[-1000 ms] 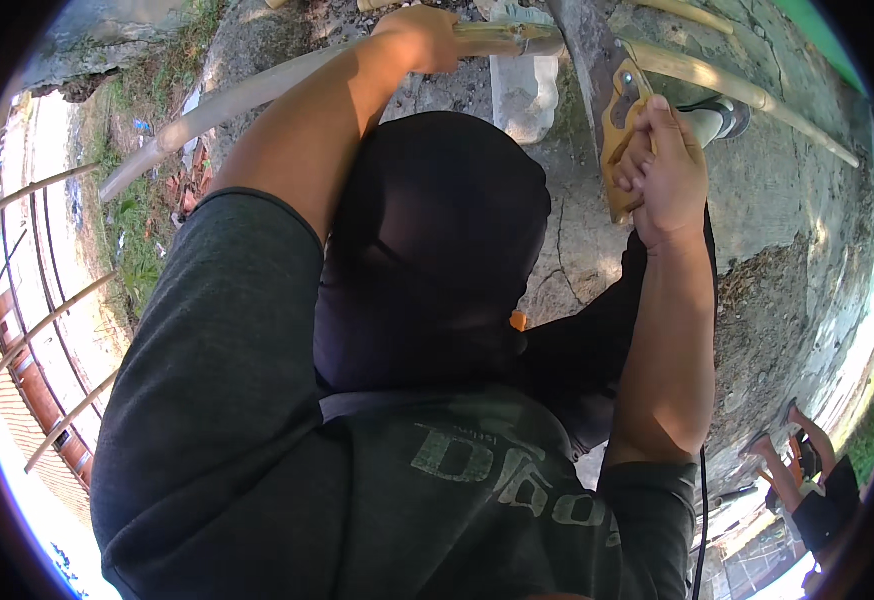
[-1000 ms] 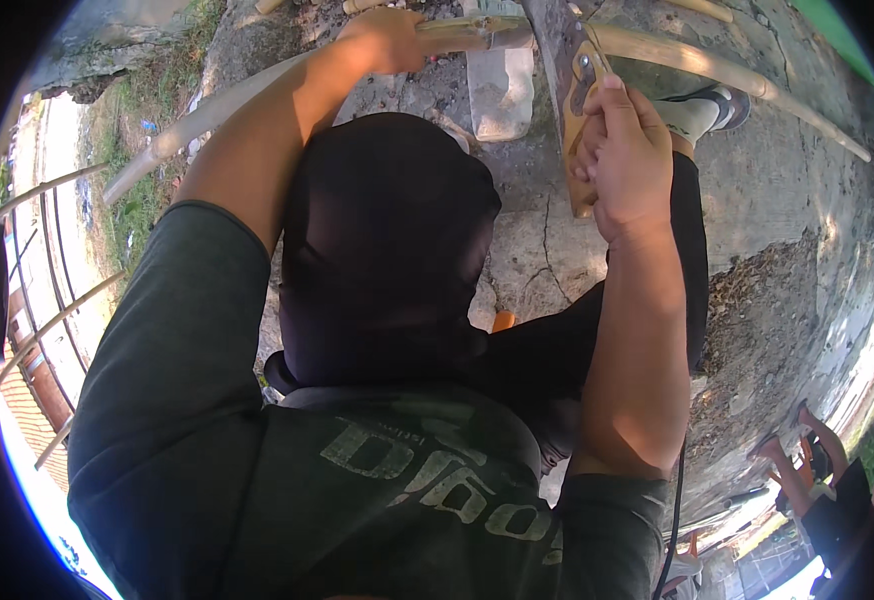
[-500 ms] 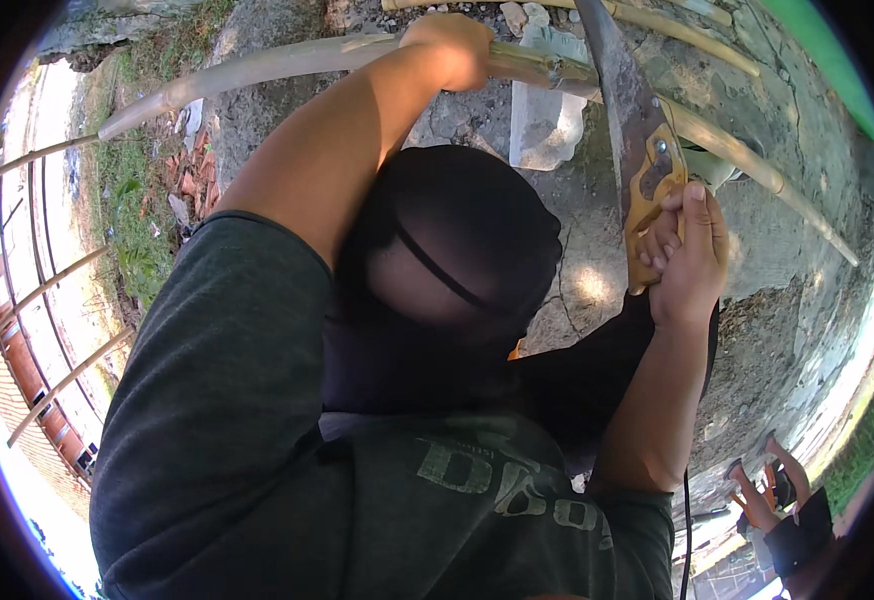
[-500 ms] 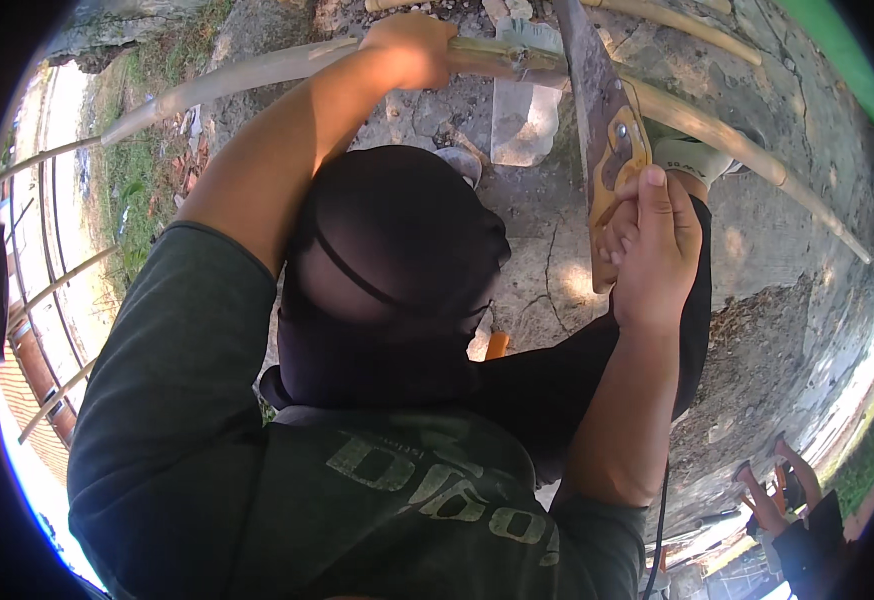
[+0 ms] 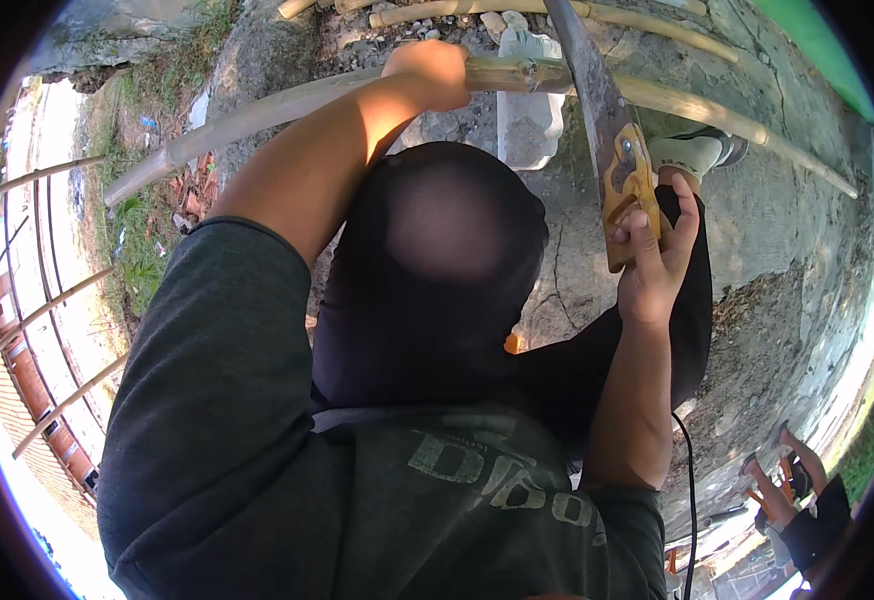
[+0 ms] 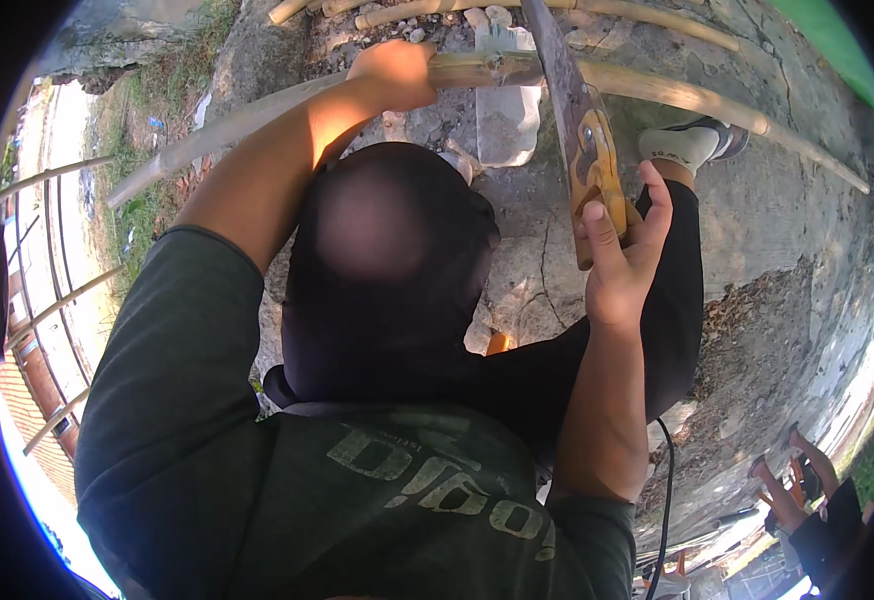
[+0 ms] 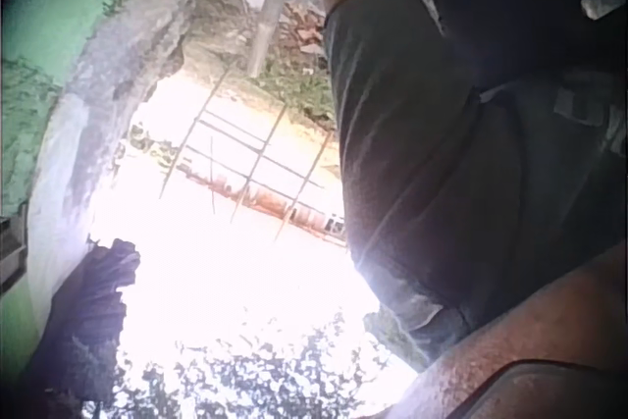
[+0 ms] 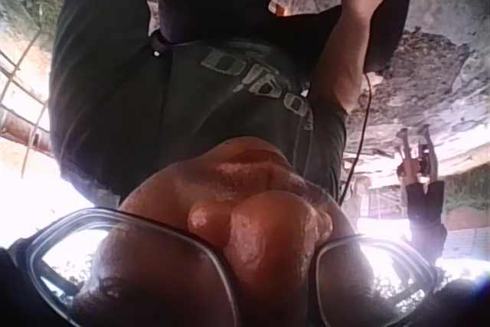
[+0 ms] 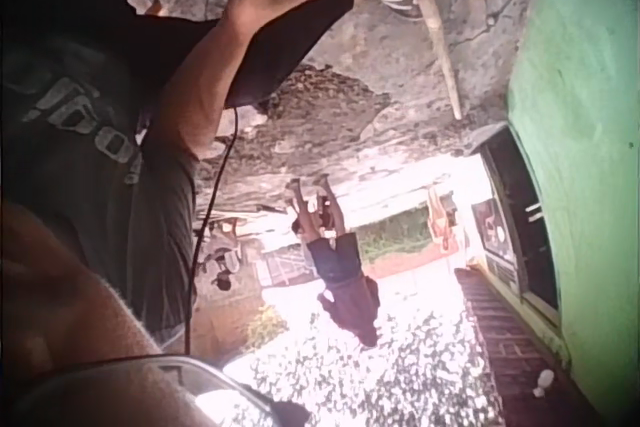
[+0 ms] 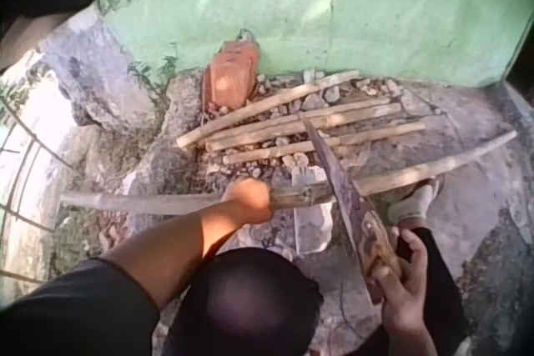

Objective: The person cuts a bamboo stalk using a handsaw while holding the stalk steady with their hand.

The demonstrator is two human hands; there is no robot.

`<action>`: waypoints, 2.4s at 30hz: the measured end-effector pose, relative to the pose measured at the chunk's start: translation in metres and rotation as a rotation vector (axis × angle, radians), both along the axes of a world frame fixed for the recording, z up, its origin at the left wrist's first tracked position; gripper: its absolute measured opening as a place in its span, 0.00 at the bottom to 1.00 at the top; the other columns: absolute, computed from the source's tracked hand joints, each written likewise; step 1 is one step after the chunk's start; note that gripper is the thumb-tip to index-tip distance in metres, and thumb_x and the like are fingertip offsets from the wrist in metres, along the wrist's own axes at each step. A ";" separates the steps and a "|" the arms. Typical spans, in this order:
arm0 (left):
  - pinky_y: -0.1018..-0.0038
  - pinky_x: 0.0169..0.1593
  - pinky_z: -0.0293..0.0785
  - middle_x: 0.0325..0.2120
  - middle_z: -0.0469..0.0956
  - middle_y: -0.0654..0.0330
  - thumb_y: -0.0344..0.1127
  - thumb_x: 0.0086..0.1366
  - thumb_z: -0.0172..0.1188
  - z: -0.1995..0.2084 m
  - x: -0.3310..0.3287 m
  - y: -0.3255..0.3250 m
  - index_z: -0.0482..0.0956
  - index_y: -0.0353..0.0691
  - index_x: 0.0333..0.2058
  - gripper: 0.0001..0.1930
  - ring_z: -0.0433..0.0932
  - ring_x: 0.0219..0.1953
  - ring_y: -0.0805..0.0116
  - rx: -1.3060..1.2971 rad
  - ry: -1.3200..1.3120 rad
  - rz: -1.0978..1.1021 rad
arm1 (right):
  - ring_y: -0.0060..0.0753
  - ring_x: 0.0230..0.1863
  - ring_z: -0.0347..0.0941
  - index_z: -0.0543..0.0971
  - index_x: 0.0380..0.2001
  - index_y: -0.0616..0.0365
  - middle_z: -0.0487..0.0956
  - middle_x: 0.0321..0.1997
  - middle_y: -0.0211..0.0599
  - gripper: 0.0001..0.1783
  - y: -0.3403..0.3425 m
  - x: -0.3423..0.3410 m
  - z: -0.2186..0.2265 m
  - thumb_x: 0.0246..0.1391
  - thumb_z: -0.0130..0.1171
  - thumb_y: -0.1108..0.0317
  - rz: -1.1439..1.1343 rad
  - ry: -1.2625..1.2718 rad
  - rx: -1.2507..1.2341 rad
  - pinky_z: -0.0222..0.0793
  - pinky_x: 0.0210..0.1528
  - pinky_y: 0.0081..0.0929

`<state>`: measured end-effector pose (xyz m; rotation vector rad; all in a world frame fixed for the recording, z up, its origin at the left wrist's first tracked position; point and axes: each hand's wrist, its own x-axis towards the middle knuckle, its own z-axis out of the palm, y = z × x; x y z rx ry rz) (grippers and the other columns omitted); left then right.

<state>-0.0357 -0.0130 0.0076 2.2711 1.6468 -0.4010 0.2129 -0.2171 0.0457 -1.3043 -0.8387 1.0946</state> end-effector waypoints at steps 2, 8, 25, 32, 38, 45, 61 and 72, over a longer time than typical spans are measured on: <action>0.59 0.52 0.79 0.42 0.85 0.53 0.41 0.54 0.61 -0.002 -0.002 0.003 0.83 0.45 0.46 0.20 0.84 0.47 0.54 0.006 0.014 0.001 | 0.16 0.31 0.68 0.66 0.60 0.59 0.76 0.35 0.29 0.29 -0.006 0.001 -0.015 0.62 0.65 0.60 -0.088 -0.032 -0.024 0.64 0.32 0.14; 0.58 0.51 0.80 0.40 0.85 0.52 0.42 0.52 0.63 -0.007 -0.004 0.002 0.82 0.44 0.46 0.22 0.84 0.46 0.52 0.020 0.004 -0.010 | 0.13 0.28 0.66 0.77 0.36 0.62 0.74 0.27 0.25 0.15 -0.012 -0.002 -0.034 0.63 0.65 0.60 -0.085 -0.088 -0.334 0.63 0.32 0.15; 0.58 0.49 0.79 0.40 0.84 0.50 0.47 0.52 0.64 -0.018 0.001 0.011 0.79 0.42 0.47 0.24 0.83 0.44 0.50 0.016 0.062 0.021 | 0.10 0.18 0.60 0.75 0.36 0.62 0.70 0.20 0.23 0.13 -0.026 0.034 0.039 0.65 0.62 0.62 -0.145 -0.009 0.001 0.55 0.21 0.13; 0.55 0.48 0.80 0.39 0.84 0.49 0.47 0.52 0.62 -0.006 0.012 -0.001 0.79 0.46 0.45 0.22 0.83 0.43 0.47 0.052 0.065 0.047 | 0.08 0.22 0.58 0.73 0.33 0.59 0.70 0.23 0.20 0.12 -0.039 0.047 0.009 0.65 0.62 0.63 -0.105 -0.015 0.040 0.51 0.25 0.11; 0.55 0.47 0.80 0.37 0.84 0.50 0.47 0.53 0.64 -0.015 0.011 0.001 0.79 0.47 0.46 0.22 0.84 0.42 0.49 0.092 0.122 0.035 | 0.09 0.25 0.59 0.73 0.34 0.60 0.72 0.26 0.21 0.12 -0.041 0.055 0.007 0.64 0.63 0.64 -0.091 -0.034 0.000 0.53 0.28 0.12; 0.55 0.47 0.81 0.37 0.85 0.52 0.46 0.52 0.65 -0.016 0.012 0.000 0.80 0.48 0.48 0.23 0.84 0.42 0.50 0.108 0.103 0.058 | 0.10 0.27 0.59 0.73 0.33 0.61 0.72 0.27 0.22 0.12 -0.046 0.057 0.006 0.63 0.64 0.65 -0.074 0.000 -0.046 0.54 0.31 0.13; 0.53 0.45 0.81 0.36 0.84 0.52 0.46 0.53 0.65 -0.028 0.007 -0.008 0.79 0.47 0.45 0.21 0.84 0.40 0.49 0.188 0.105 0.049 | 0.09 0.27 0.60 0.73 0.33 0.59 0.75 0.29 0.24 0.14 -0.052 0.062 0.005 0.61 0.66 0.63 -0.114 0.034 -0.028 0.54 0.31 0.11; 0.53 0.44 0.81 0.37 0.83 0.53 0.47 0.56 0.64 -0.036 0.004 -0.014 0.79 0.47 0.42 0.18 0.84 0.40 0.48 0.321 0.054 0.013 | 0.11 0.30 0.62 0.73 0.33 0.60 0.76 0.30 0.27 0.14 -0.056 0.061 0.004 0.61 0.66 0.63 -0.056 0.088 -0.070 0.57 0.36 0.13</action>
